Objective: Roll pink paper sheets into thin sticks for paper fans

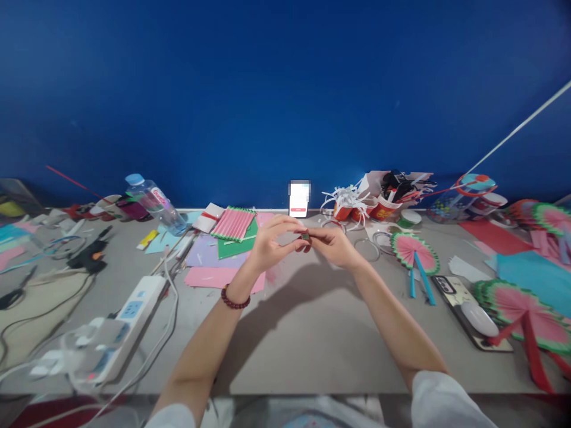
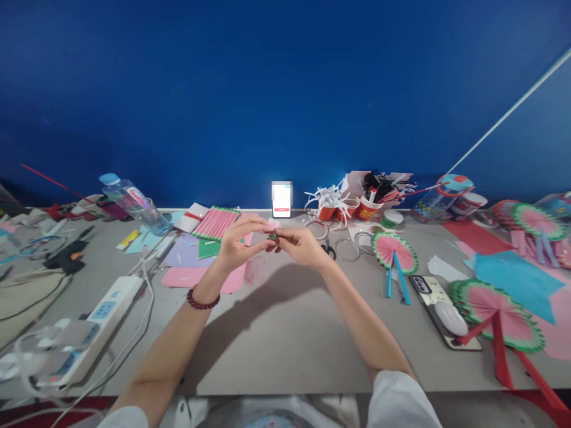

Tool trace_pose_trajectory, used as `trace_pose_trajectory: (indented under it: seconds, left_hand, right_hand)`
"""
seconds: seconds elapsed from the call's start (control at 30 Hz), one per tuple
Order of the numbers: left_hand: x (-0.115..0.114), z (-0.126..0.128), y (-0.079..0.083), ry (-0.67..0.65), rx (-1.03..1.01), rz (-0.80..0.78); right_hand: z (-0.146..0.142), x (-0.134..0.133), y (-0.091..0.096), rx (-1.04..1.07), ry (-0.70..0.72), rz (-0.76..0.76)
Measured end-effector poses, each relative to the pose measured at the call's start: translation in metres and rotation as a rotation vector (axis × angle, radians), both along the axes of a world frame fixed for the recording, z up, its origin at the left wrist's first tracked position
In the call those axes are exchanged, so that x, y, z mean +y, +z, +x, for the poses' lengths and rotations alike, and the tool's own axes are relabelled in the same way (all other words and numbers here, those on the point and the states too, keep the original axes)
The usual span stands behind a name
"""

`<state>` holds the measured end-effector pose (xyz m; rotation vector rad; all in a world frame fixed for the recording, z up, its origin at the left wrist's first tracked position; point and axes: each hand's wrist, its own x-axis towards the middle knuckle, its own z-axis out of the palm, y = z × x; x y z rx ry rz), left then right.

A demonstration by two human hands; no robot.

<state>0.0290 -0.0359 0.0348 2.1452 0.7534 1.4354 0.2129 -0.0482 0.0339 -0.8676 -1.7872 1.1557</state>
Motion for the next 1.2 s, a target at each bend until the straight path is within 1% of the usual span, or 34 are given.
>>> trace_pose_trajectory:
  seconds: [0.27,0.43,0.5,0.6,0.7,0.8,0.97,1.03,1.1,1.2]
  left_hand:
    - [0.002,0.001,-0.004,-0.029,0.027,0.138]
    - [0.002,0.002,-0.004,-0.033,0.034,0.165]
    - [0.001,0.003,-0.003,-0.020,0.048,0.203]
    - [0.000,0.004,-0.002,-0.009,0.053,0.267]
    - [-0.001,0.006,-0.001,-0.005,0.047,0.263]
    - [-0.002,0.007,-0.001,-0.002,0.043,0.238]
    - [0.000,0.007,-0.004,-0.008,0.058,0.207]
    - [0.001,0.007,-0.004,-0.006,0.047,0.215]
    - [0.000,0.008,-0.004,-0.004,0.022,0.232]
    - [-0.003,0.009,-0.002,-0.007,-0.015,0.225]
  right_hand:
    - [0.003,0.005,-0.008,-0.065,-0.071,0.083]
    - [0.004,0.007,-0.012,-0.121,-0.111,0.169]
    - [0.003,0.007,-0.012,-0.125,-0.156,0.231]
    - [0.001,0.008,-0.010,-0.136,-0.239,0.387]
    - [-0.001,0.009,-0.009,-0.133,-0.287,0.539]
    - [-0.001,0.009,-0.009,-0.113,-0.313,0.615]
    - [0.001,0.011,-0.012,-0.123,-0.348,0.703]
    - [0.001,0.011,-0.013,-0.120,-0.340,0.729]
    - [0.000,0.011,-0.014,-0.121,-0.325,0.726]
    - [-0.001,0.012,-0.016,-0.133,-0.299,0.673]
